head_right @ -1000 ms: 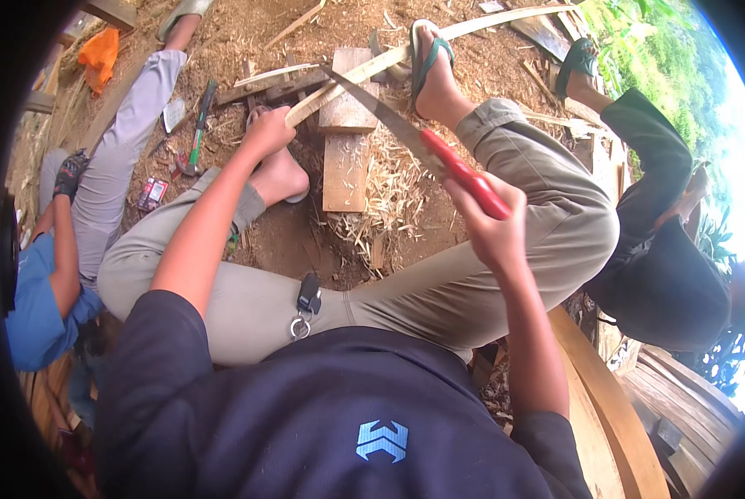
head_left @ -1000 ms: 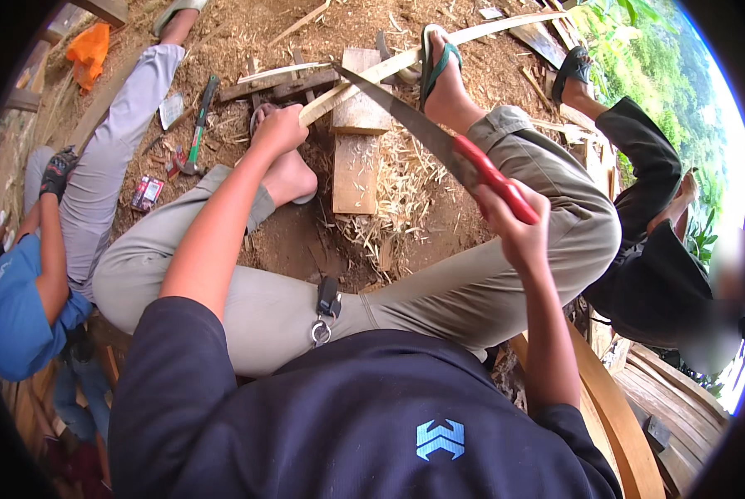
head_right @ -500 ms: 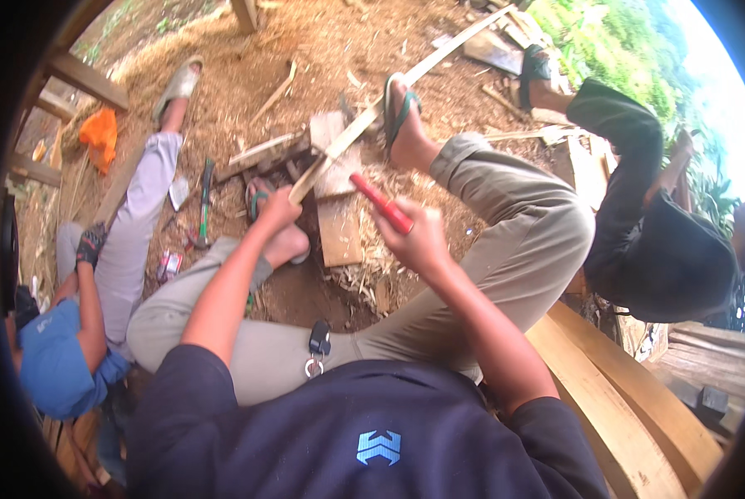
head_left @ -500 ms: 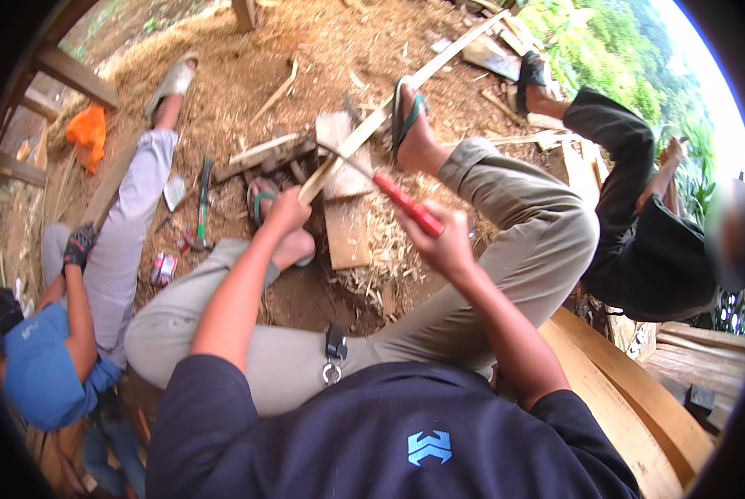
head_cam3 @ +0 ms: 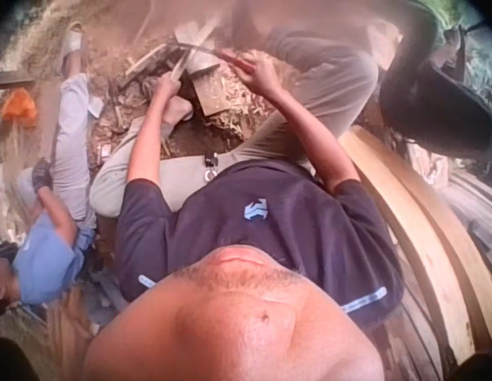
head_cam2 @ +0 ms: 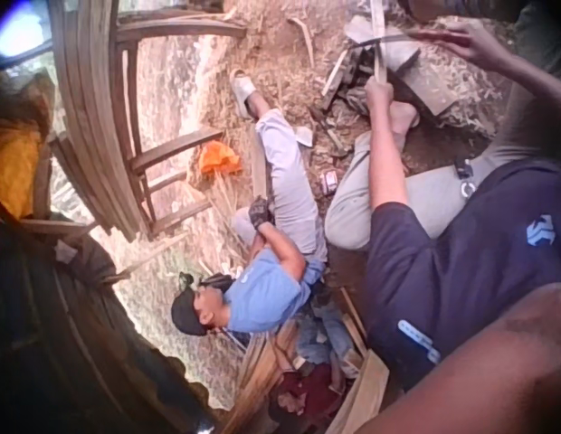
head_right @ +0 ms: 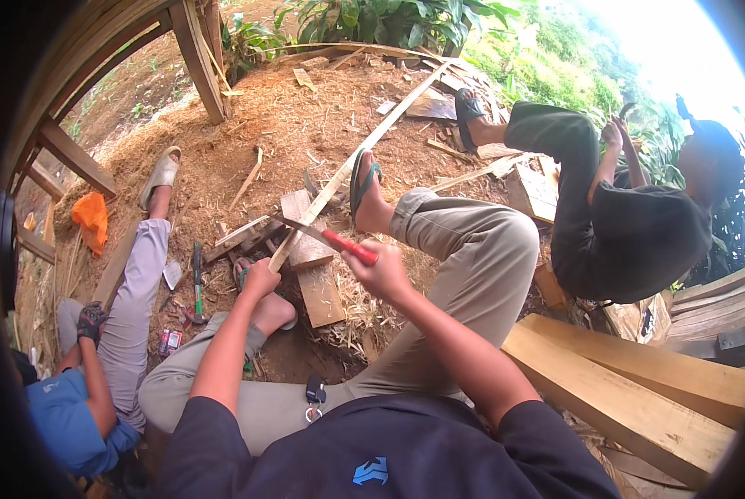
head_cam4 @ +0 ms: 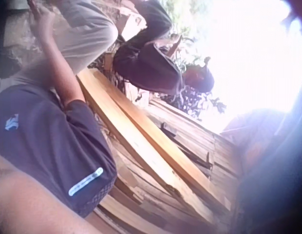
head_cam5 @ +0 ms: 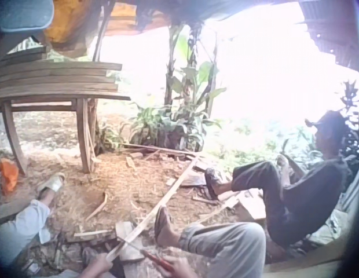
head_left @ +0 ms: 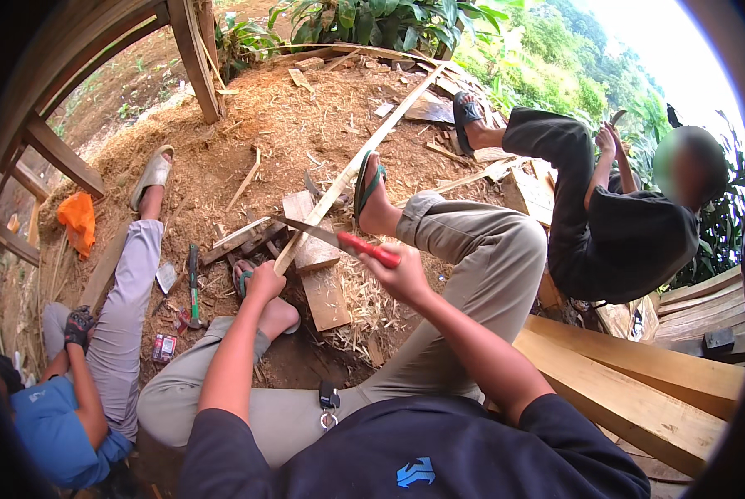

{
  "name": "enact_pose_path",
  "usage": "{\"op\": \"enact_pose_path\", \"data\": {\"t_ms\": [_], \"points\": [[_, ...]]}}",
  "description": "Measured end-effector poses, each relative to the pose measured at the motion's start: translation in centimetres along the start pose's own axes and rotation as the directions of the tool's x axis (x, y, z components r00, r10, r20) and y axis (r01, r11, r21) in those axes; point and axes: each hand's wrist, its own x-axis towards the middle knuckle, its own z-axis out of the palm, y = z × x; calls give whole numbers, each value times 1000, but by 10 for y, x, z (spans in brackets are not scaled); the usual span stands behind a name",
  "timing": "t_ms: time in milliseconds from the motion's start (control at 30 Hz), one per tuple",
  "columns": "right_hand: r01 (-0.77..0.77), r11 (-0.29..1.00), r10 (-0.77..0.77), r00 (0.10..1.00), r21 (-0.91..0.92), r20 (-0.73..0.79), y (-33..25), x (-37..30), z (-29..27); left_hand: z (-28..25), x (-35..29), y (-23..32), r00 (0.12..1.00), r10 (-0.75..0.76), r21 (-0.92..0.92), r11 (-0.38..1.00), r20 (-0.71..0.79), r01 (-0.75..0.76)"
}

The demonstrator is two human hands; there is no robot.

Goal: The person sits on the ground and uses a red hand saw to cut a thin wooden strip. The strip is held in place by the person's feet and rests on a small wooden block. The person saws back and forth repeatedly to cut through the wood.

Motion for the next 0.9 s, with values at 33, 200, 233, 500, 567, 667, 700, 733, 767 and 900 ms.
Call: {"op": "enact_pose_path", "data": {"t_ms": [33,200,233,500,567,667,700,733,767,900], "points": [[-101,985,104,994,140,-20,11,7,-1,3,2,-2,1000,23,5,1000,-10,-23],[200,970,-193,979,-141,64,-3,-1,-10,-2,-8,12,1000,2,50,999,-16,-1],[97,992,-95,995,-76,23,-10,3,-10,-4,-7,7,999,21,46,999,-24,-20],[83,991,-78,996,-106,49,-22,29,-20,-8,-5,7,996,58,40,998,-64,-55],[77,997,-76,995,-17,65,-29,29,-25,-11,-5,10,997,61,32,998,-51,-59],[171,985,-171,985,25,0,-18,42,-22,-12,-9,14,995,92,135,987,-47,-85],[-59,992,56,998,109,25,-27,47,-24,-15,-7,12,995,67,151,987,-69,-56],[-79,976,87,996,204,-35,-16,50,-15,-20,-1,13,995,41,167,986,-91,-26],[-13,998,12,1000,55,18,-19,47,-15,-25,0,12,995,15,90,996,-95,-7],[136,981,-129,990,-136,55,-31,57,-22,-32,-1,18,996,40,119,992,-81,-30]]}}
